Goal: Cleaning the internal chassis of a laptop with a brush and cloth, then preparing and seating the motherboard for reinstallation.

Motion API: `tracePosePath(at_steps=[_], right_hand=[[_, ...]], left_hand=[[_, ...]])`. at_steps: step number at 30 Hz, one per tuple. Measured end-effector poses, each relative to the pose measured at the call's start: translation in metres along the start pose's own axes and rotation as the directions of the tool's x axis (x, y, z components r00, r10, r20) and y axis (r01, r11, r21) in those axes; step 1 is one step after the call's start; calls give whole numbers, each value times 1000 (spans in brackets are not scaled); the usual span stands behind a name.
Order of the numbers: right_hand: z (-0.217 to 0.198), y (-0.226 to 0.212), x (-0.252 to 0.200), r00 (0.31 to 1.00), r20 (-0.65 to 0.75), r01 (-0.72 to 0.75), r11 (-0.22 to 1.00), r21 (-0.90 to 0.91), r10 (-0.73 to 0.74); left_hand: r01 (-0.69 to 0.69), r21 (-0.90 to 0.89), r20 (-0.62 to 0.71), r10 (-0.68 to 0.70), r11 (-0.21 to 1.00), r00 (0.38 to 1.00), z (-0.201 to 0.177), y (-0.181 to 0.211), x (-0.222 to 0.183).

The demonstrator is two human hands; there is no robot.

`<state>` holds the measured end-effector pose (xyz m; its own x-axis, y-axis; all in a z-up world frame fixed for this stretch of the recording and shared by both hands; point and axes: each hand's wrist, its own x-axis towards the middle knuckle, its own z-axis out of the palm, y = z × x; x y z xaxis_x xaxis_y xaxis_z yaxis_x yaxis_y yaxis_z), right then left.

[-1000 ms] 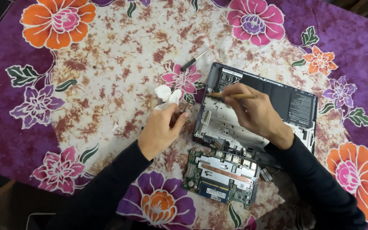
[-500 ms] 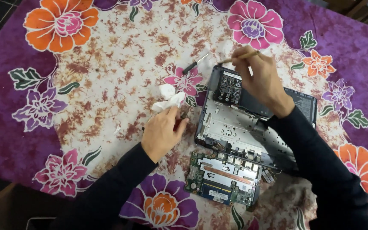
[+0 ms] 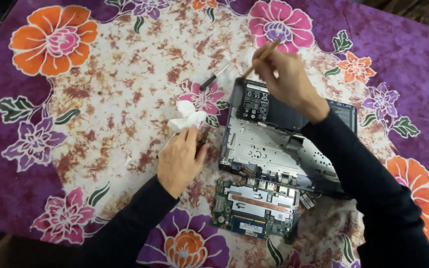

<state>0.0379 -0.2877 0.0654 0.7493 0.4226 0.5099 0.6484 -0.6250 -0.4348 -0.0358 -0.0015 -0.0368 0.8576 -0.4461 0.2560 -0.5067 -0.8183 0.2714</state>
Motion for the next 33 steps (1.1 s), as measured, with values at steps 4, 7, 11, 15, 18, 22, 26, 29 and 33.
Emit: tracePosePath(at_steps=[4, 7, 11, 15, 18, 22, 26, 29, 33], right_hand=[[-12, 2, -1, 996, -84, -23, 998, 51, 27], [-19, 9, -12, 998, 56, 6, 1000, 0, -6], [-29, 22, -27, 1000, -5, -18, 994, -105, 18], [-24, 8, -27, 998, -15, -55, 997, -62, 54], [-27, 30, -46, 994, -44, -108, 927, -358, 99], [-32, 18, -45, 981, -125, -156, 987, -35, 150], [-28, 27, -55, 975, -211, -97, 986, -135, 67], [-23, 34, -51, 972, -216, -113, 989, -94, 91], [-36, 17, -44, 990, -78, -129, 980, -155, 118]], left_hand=[[-10, -13, 5, 10, 1000, 1000, -3, 1, 1], [-2, -50, 39, 4, 999, 999, -7, 3, 1], [-28, -53, -38, 26, 998, 999, -7, 5, 3], [-304, -140, -221, 270, 942, 937, -10, 9, 10], [-451, -284, -221, 400, 846, 890, -19, 18, 9], [-514, -321, -188, 479, 795, 858, -18, 22, 9], [-538, -375, -180, 510, 755, 841, -3, 23, 9], [-579, -385, -208, 543, 719, 813, -2, 24, 11], [-630, -443, -144, 643, 638, 752, -10, 23, 13]])
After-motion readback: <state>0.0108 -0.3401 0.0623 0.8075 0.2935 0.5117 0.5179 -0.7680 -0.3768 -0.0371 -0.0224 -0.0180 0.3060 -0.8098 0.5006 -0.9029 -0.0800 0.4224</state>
